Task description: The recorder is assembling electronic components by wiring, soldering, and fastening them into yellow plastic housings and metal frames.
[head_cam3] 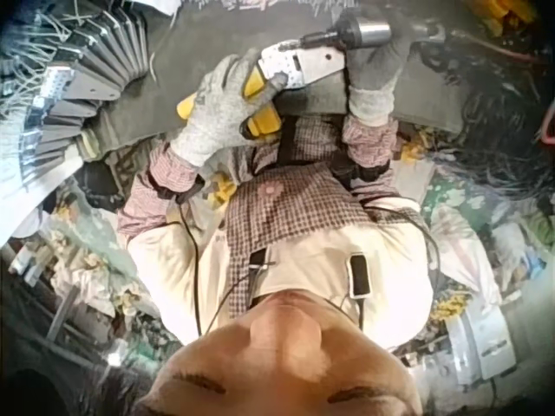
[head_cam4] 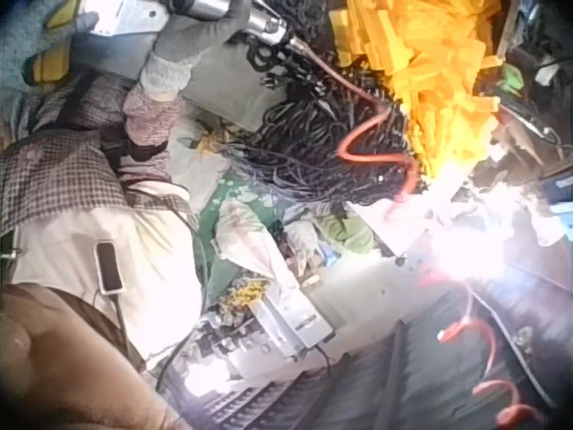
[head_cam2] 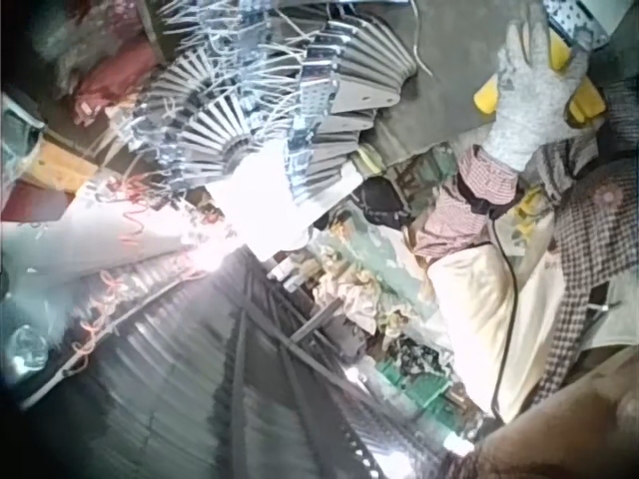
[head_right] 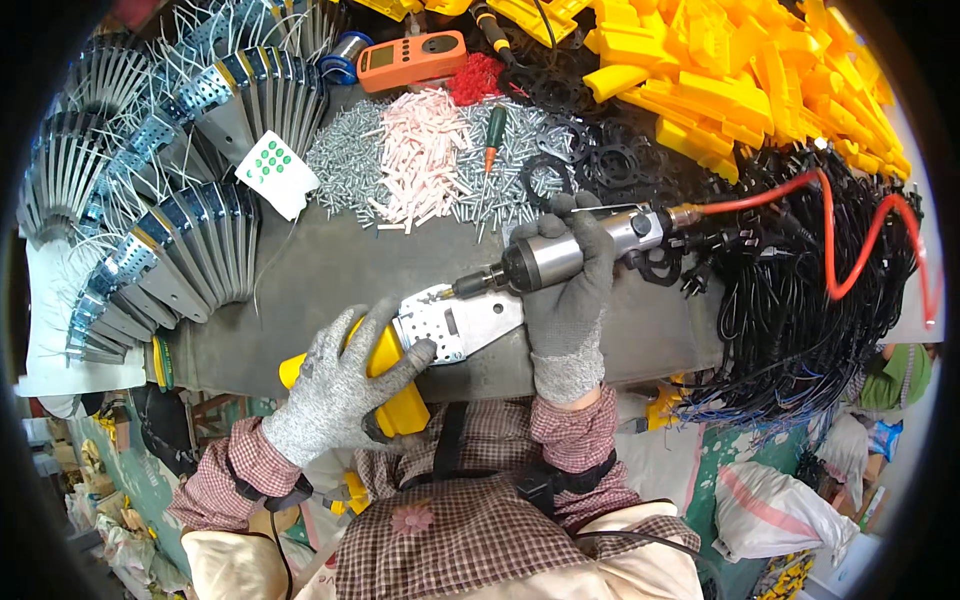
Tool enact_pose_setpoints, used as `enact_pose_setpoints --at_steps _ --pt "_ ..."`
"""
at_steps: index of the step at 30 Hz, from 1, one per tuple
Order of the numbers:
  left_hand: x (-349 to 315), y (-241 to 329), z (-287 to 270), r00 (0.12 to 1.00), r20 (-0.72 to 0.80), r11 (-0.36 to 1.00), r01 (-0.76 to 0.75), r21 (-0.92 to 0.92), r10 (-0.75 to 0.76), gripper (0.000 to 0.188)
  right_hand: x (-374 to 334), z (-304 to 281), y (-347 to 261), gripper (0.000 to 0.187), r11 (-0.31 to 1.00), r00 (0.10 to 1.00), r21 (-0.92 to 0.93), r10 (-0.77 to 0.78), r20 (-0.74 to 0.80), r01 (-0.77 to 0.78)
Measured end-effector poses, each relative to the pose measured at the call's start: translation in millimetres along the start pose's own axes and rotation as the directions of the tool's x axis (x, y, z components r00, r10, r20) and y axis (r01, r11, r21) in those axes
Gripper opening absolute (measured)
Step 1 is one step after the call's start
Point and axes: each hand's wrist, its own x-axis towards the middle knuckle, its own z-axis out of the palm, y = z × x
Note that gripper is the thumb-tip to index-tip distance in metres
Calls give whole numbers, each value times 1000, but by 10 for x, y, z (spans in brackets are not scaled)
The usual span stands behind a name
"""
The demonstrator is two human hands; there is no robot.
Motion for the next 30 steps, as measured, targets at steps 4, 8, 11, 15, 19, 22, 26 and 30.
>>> enact_pose_setpoints --at_steps 4,8,11,15,19,22,26,30 --pt "-10 -33 17 1000 -5 1000 -10 -11 9 95 -20 3 44 25 1000 1000 9 5 18 -5" --pt "2 -41 1 1000 25 999 -8 -42 9 89 -30 11 53 26 1000 1000 5 29 5 -29" --pt "13 -52 -5 1000 15 998 -25 -65 26 90 -30 10 62 27 998 999 29 52 1 -52" --pt "19 -56 -23 999 33 998 -24 -63 26 89 -41 34 61 27 999 999 12 45 13 -45" --pt "18 -60 -14 1000 18 997 -21 -72 22 89 -30 12 70 27 999 999 10 51 10 -51" --pt "20 -64 -8 1000 2 996 -25 -80 25 89 -29 9 83 28 998 998 16 62 21 -62" --pt "20 -105 30 997 -42 992 -61 -108 57 87 -56 61 83 28 997 997 13 75 13 -75" --pt "40 -118 -4 998 -20 984 -67 -166 65 86 -60 64 106 28 997 997 27 76 0 -76"
